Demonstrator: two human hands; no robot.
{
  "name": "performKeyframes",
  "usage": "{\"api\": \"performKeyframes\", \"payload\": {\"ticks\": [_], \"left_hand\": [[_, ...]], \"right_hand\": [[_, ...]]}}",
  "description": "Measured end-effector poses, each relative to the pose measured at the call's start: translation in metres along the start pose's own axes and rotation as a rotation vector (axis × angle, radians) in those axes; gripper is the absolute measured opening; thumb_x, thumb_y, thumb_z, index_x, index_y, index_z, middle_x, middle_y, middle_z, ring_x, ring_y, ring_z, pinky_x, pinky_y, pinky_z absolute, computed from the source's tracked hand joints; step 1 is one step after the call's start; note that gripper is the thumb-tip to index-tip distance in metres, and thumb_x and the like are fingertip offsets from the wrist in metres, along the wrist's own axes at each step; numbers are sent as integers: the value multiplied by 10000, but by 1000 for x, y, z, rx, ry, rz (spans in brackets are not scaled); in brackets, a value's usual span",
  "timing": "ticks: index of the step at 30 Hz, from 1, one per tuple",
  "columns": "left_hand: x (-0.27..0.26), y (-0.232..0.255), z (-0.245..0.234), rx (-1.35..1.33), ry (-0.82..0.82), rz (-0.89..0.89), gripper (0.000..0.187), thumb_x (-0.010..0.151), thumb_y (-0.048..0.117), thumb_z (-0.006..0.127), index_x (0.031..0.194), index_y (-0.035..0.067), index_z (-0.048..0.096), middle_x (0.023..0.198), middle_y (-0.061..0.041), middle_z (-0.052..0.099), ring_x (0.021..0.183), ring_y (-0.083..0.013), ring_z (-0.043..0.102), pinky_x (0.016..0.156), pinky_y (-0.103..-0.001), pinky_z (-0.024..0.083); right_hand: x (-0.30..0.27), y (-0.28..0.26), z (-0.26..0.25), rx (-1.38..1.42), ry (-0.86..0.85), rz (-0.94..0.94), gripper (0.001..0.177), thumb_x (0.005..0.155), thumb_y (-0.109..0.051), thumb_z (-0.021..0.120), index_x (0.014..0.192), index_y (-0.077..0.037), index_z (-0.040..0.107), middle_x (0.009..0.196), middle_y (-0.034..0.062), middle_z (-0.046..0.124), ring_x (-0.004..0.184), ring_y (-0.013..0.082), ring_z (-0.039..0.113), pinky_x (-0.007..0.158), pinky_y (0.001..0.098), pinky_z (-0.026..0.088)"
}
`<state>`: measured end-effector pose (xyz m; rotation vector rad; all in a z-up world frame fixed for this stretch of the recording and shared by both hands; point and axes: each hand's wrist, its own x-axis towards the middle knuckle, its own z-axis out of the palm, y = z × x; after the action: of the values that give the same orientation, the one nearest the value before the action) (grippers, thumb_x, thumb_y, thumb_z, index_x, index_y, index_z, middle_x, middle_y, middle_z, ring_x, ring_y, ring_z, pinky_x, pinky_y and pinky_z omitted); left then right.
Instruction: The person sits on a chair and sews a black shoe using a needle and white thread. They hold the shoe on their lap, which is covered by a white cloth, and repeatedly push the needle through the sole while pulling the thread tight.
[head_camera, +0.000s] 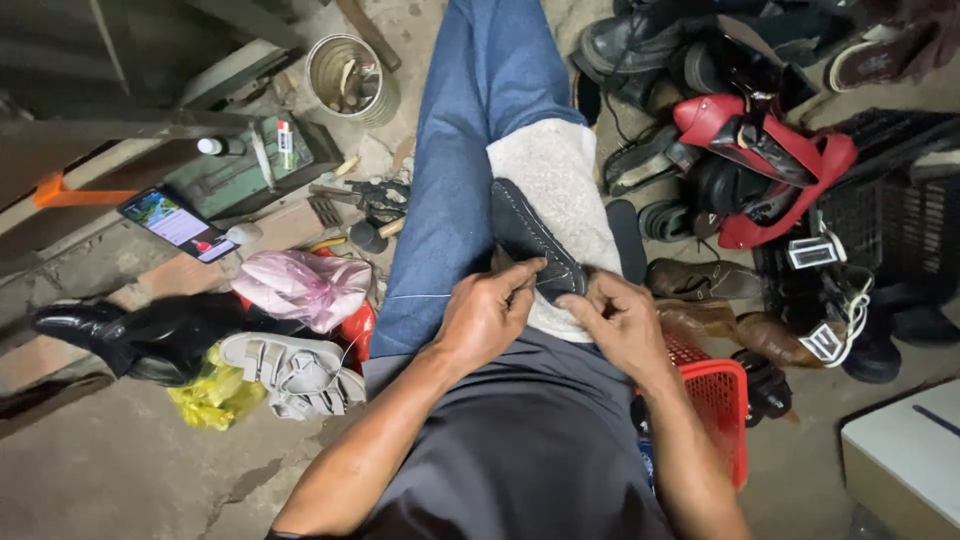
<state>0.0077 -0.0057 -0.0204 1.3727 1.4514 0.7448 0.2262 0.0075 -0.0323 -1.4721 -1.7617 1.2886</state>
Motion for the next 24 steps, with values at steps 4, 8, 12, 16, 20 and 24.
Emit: {"api": "performKeyframes", "payload": {"ticks": [4, 8, 12, 16, 20, 24], "left_hand": [[5, 23, -13, 127, -46, -45, 290, 963, 144, 599, 1224, 97, 715, 983, -206, 769, 898, -447, 721, 714, -578, 593], [-2, 19, -19, 199, -141, -109, 346, 988, 196, 555, 1325, 194, 635, 1108, -103, 664, 1012, -414, 684, 825, -571, 587], [-5, 25, -27, 146, -48, 43, 285, 1013, 200, 610, 1280, 168, 705, 1008, -80, 731, 985, -351, 724, 769, -446, 606], [-6, 21, -22, 136, 4, 98, 286, 1004, 191, 633, 1275, 165, 721, 986, -84, 751, 944, -328, 733, 755, -427, 604], [-2, 20, -16, 146, 4, 95, 284, 983, 213, 640, 1247, 163, 733, 972, -85, 748, 899, -337, 736, 705, -446, 605], [-1, 17, -16, 149, -5, 89, 295, 977, 213, 629, 1250, 174, 732, 920, -78, 733, 827, -334, 738, 652, -438, 601]], "right_hand": [[1, -12, -7, -127, 79, 40, 390, 1000, -285, 713, 745, -61, 520, 589, 139, 492, 537, 308, 532, 548, 380, 420], [9, -31, -11, -78, 63, 82, 178, 997, -204, 690, 914, -59, 628, 679, 124, 541, 639, 248, 570, 622, 382, 473], [14, -39, -10, -92, 43, 116, 202, 1020, -226, 641, 899, -64, 639, 680, 137, 550, 630, 244, 556, 631, 387, 482], [16, -41, -8, -80, 47, 116, 236, 1034, -223, 631, 873, -51, 616, 674, 148, 528, 642, 241, 545, 631, 383, 474], [15, -36, -7, -92, 34, 103, 233, 1027, -215, 628, 870, -46, 603, 687, 161, 522, 644, 256, 545, 631, 397, 473], [14, -35, -7, -110, 28, 98, 208, 1016, -200, 631, 877, -47, 612, 701, 177, 543, 647, 283, 571, 635, 403, 484]]}}
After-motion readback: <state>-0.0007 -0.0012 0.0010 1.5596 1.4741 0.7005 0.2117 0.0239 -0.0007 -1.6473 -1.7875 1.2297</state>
